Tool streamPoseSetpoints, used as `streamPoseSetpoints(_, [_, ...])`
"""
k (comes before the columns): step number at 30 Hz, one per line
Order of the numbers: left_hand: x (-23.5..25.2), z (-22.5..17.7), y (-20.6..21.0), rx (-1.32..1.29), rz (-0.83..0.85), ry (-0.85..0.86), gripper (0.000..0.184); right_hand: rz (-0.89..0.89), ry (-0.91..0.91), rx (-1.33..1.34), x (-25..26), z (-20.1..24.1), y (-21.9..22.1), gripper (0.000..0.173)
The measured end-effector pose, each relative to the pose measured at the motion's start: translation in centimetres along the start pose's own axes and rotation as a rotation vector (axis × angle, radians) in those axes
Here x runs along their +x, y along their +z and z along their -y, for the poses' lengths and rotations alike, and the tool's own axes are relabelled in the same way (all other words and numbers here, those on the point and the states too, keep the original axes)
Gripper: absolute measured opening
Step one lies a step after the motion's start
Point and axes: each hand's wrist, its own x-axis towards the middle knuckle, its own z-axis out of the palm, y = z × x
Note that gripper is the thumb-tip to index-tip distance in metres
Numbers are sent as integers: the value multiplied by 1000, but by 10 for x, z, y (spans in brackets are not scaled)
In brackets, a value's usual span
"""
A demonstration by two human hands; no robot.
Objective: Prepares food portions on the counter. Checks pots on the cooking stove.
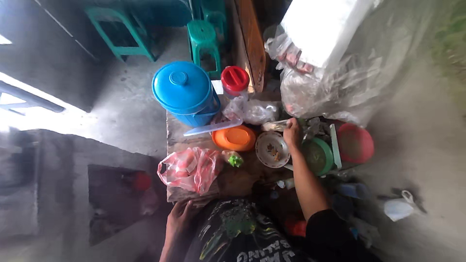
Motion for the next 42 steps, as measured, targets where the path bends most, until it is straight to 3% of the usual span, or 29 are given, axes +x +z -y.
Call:
streamPoseSetpoints(2, [-1,2,-6,-20,-25,-3,36,-43,110,-44,9,18,-22,38])
streamPoseSetpoints(6, [-7,5,-13,-69,-60,-21,37,-98,124,-148,12,41,-67,43])
streamPoseSetpoints(9, [-11,7,-18,-69,-82,-28,37,-74,174,-49,14,47,-85,51])
streamPoseSetpoints(14, [-1,7,-25,-75,-118,13,34,-139,87,14,48,11,-25,49])
streamPoseSetpoints(17, [7,3,-30,-51,-149,37,33,12,134,-82,44,-5,11,40])
streamPoseSetpoints(19, [12,-5,-32,26,-170,60,33,17,150,-51,41,-19,28,38])
streamPoseSetpoints(24, [26,-44,-30,344,-255,229,30,-248,-20,25,-23,-8,28,46])
streamPoseSetpoints(27, [46,-60,-22,505,-180,411,24,-313,-378,187,-122,54,21,36])
streamPoseSetpoints(29, [66,-59,-17,583,-15,505,28,-149,-776,426,-195,95,44,25])
streamPoseSetpoints(31, [92,-54,-16,673,99,649,25,219,-1081,521,-248,132,86,18])
streamPoseSetpoints(33, [123,-45,-24,763,189,856,23,530,-1214,421,-276,160,133,12])
streamPoseSetpoints(35, [146,-36,-41,923,265,901,34,657,-1301,176,-281,163,169,19])
streamPoseSetpoints(38, [159,-31,-67,1023,180,812,28,800,-1224,-105,-273,176,178,28])
streamPoseSetpoints(42, [168,-30,-85,999,144,582,48,807,-897,-481,-251,206,164,42])
